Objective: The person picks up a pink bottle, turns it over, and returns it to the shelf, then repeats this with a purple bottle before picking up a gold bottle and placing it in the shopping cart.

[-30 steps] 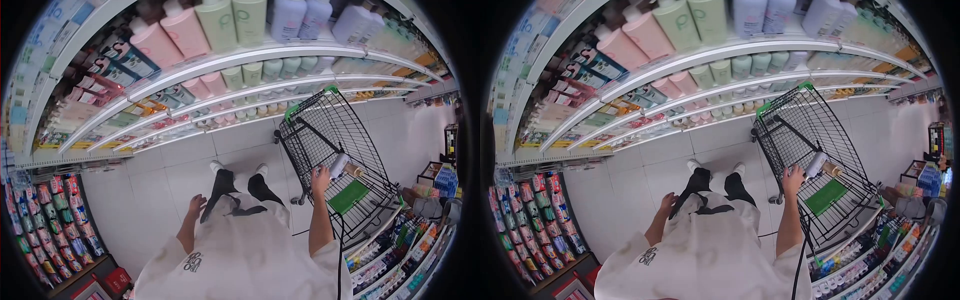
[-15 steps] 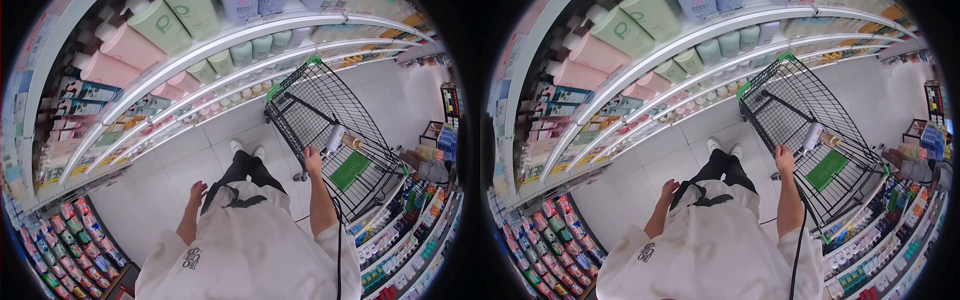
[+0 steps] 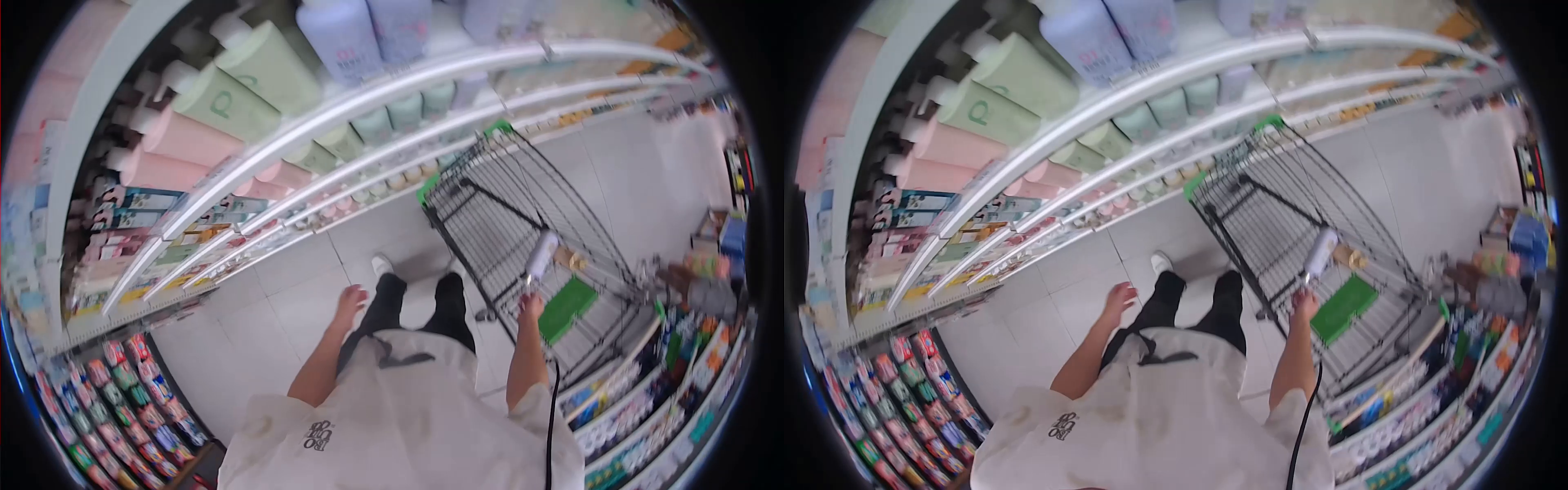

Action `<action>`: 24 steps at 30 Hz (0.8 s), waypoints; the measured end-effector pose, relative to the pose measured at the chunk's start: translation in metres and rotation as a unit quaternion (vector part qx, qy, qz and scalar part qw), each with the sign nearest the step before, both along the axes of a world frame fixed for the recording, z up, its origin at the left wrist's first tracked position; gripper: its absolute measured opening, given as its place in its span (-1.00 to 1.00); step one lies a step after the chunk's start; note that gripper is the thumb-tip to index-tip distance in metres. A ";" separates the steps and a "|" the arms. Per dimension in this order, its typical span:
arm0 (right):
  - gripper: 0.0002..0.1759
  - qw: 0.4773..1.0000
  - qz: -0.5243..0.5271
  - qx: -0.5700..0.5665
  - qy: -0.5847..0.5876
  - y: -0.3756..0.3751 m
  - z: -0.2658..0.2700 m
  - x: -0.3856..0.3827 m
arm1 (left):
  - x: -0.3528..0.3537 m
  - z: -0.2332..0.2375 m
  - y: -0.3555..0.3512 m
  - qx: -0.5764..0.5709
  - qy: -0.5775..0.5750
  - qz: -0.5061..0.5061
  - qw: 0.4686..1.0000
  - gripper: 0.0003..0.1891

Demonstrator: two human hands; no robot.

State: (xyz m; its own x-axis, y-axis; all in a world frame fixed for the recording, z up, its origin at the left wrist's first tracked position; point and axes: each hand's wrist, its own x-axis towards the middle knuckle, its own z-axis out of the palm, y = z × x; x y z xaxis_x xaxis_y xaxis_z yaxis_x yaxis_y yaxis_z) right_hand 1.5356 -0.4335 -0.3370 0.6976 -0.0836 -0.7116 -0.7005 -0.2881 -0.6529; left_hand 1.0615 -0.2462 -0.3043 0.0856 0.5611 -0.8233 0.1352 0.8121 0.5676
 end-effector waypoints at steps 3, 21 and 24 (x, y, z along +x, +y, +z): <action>-0.75 0.998 0.034 -0.009 0.059 -0.023 -0.051 0.030 | 0.111 0.011 0.015 0.043 -0.103 -0.039 0.993 -0.56; -0.44 0.994 0.054 0.001 0.098 -0.073 -0.235 0.122 | 0.332 0.036 -0.039 0.219 0.011 -0.177 0.960 -0.18; -0.55 0.924 0.352 -0.134 -0.066 -0.054 -0.194 0.119 | 0.339 0.033 -0.044 0.205 0.023 -0.201 0.958 -0.17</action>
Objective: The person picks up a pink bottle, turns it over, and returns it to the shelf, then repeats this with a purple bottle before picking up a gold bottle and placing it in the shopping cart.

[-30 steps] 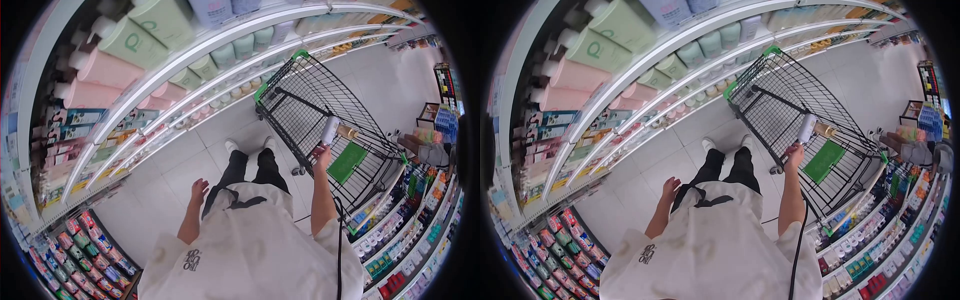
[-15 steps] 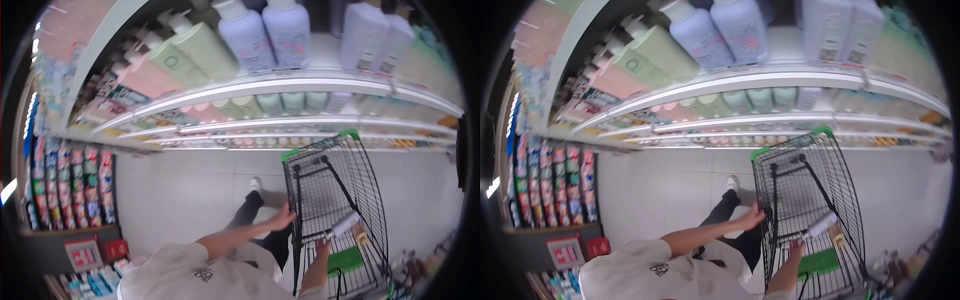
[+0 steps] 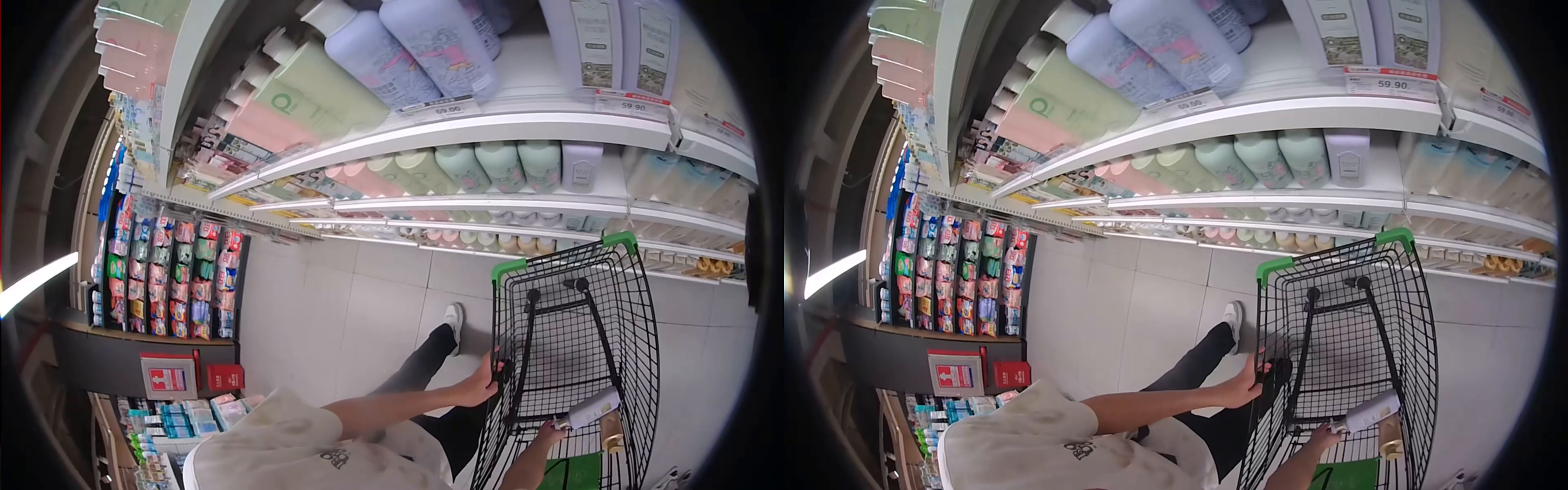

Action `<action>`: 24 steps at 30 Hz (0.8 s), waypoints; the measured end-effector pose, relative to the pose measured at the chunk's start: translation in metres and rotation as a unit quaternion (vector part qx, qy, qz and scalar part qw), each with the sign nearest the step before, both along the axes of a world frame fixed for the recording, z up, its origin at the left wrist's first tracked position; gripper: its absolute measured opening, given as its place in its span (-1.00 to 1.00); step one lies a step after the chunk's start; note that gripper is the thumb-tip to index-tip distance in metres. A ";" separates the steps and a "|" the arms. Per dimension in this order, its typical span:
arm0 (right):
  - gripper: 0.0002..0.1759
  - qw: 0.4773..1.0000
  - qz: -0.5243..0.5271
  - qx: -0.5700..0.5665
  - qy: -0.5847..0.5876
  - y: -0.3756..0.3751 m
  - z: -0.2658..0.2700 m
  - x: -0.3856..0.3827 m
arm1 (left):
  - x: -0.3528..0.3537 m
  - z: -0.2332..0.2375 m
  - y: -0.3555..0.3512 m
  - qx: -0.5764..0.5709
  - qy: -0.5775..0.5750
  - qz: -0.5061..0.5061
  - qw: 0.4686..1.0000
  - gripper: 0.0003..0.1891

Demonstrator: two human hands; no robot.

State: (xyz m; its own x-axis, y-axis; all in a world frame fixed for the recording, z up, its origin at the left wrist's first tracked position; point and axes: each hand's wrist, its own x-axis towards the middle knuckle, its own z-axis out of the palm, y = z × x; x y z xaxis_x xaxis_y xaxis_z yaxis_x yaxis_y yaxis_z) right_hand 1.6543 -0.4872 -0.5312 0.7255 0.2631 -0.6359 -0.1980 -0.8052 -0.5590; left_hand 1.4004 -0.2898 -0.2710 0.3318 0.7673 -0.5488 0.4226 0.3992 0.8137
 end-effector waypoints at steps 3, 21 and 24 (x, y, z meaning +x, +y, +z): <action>-0.46 0.900 -0.385 0.157 0.127 -0.018 -0.075 0.030 | 0.006 -0.002 -0.002 -0.001 0.000 -0.013 1.000 -0.17; -0.57 0.664 -0.653 0.301 0.206 0.029 -0.044 0.026 | 0.018 -0.006 -0.010 0.003 0.010 -0.029 1.000 -0.23; -0.69 0.633 -0.652 0.333 0.252 0.035 -0.025 0.039 | 0.021 -0.011 -0.013 0.027 -0.007 -0.014 1.000 -0.21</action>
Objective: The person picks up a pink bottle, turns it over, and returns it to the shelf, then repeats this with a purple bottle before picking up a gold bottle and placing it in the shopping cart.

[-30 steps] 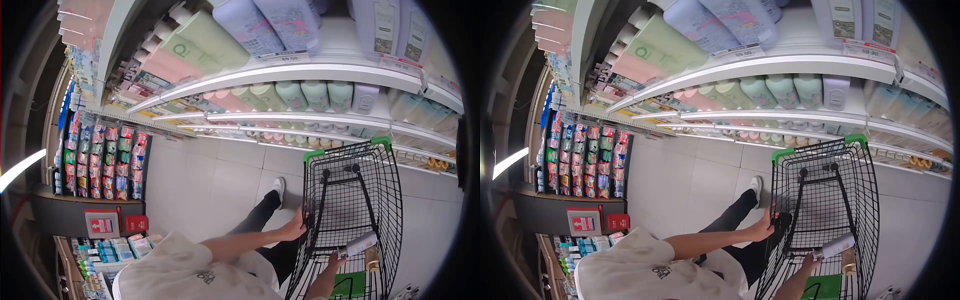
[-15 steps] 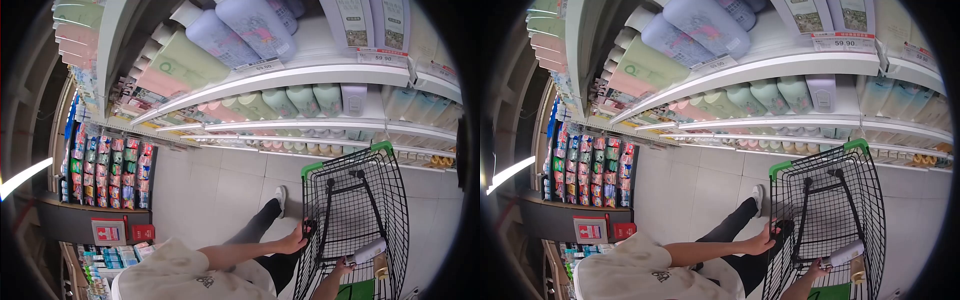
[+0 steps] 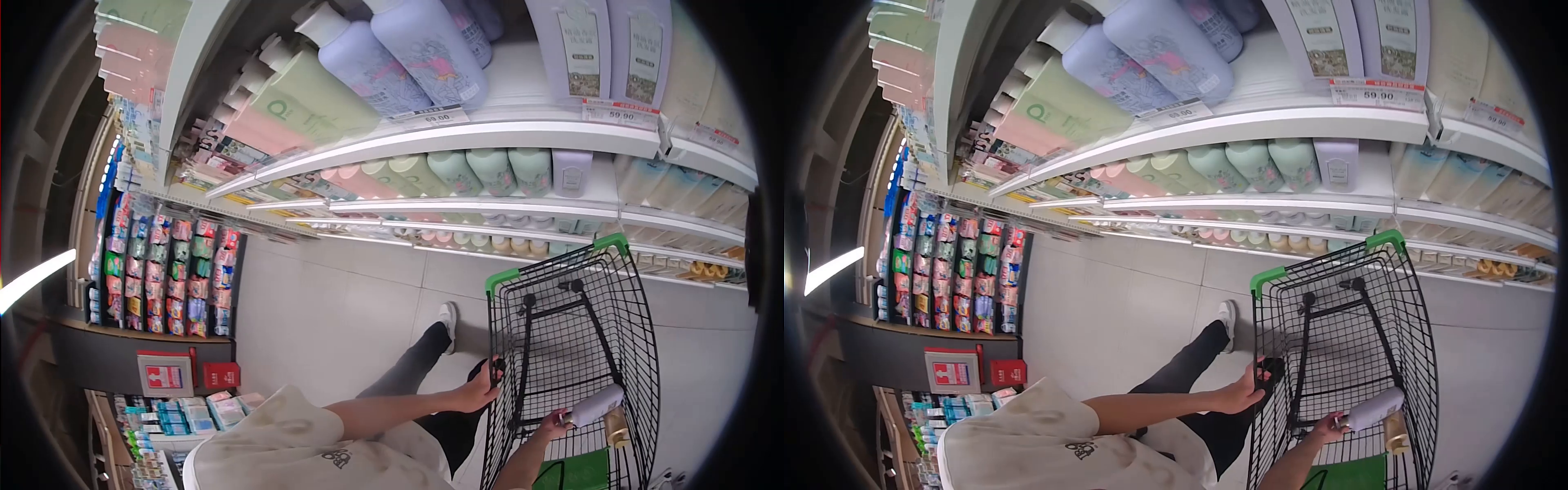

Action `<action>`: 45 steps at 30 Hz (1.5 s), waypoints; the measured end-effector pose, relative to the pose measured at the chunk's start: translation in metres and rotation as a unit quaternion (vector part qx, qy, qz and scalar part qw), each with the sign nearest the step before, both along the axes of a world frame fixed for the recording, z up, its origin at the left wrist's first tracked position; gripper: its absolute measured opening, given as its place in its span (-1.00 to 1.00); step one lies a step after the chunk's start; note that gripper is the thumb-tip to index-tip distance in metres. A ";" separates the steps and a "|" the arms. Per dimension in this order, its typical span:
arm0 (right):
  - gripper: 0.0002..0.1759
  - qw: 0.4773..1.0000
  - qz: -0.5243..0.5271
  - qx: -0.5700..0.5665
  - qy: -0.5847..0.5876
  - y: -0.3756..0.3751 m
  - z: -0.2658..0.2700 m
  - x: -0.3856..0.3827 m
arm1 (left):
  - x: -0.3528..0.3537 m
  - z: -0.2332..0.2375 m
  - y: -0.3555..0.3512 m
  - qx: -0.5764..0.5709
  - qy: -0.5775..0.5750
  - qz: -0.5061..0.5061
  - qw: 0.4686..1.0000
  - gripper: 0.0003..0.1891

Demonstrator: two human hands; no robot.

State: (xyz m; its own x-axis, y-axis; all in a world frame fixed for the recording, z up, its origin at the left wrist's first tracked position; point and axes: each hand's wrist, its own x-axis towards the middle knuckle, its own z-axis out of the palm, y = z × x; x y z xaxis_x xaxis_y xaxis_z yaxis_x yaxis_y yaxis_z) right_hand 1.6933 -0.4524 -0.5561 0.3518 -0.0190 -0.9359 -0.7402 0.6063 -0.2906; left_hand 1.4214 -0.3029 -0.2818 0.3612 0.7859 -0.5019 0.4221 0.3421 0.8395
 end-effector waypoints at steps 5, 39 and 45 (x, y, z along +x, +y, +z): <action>-0.62 0.985 0.137 0.079 -0.069 -0.015 0.023 0.013 | 0.000 -0.014 -0.007 0.024 0.002 0.004 1.000 -0.19; -0.46 0.280 0.675 0.265 -0.629 0.190 0.599 -0.127 | -0.120 0.175 0.034 -0.342 -0.543 -0.116 0.759 -0.07; -0.47 0.241 0.861 0.244 -0.375 0.224 0.593 -0.128 | -0.120 0.179 -0.009 -0.383 -0.531 -0.047 0.754 0.03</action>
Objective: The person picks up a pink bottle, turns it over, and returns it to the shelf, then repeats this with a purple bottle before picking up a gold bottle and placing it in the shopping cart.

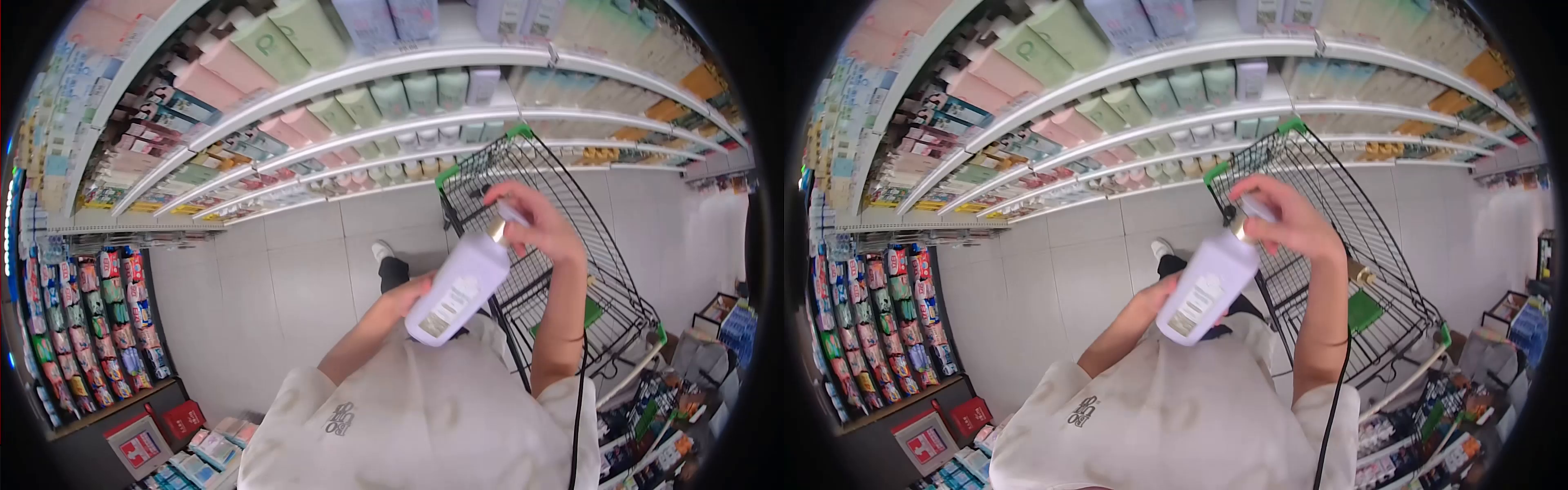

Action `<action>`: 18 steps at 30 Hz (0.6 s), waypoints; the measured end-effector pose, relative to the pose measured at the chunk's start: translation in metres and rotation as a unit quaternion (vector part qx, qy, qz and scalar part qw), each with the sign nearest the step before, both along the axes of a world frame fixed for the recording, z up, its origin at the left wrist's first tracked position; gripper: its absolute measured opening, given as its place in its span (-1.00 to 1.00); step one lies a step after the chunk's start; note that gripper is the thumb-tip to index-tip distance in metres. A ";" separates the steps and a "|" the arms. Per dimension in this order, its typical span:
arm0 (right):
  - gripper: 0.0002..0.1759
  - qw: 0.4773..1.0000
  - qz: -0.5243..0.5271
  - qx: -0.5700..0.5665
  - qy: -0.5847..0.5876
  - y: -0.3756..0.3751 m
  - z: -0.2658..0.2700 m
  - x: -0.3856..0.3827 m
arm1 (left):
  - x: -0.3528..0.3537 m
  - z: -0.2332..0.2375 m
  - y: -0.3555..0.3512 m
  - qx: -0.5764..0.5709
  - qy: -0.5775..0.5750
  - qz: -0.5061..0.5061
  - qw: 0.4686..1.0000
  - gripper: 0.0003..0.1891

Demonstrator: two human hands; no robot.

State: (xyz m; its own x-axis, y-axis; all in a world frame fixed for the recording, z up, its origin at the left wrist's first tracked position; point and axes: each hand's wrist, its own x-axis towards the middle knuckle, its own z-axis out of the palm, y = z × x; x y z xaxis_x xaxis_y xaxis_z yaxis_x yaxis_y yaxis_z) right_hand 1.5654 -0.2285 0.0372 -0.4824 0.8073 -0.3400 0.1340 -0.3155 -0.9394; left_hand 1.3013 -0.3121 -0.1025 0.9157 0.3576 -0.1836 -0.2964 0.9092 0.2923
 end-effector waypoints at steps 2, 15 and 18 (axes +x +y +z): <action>-0.38 0.975 -0.001 0.016 0.220 0.006 -0.022 0.002 | 0.006 0.008 -0.004 -0.027 -0.012 0.003 1.000 0.01; 0.02 0.846 -0.122 -0.128 0.502 -0.038 -0.060 -0.065 | 0.050 0.070 0.008 -0.055 -0.142 0.033 0.988 -0.46; 0.01 0.839 -0.104 -0.114 0.522 -0.040 -0.058 -0.066 | 0.049 0.063 0.004 -0.044 -0.142 0.033 0.988 -0.45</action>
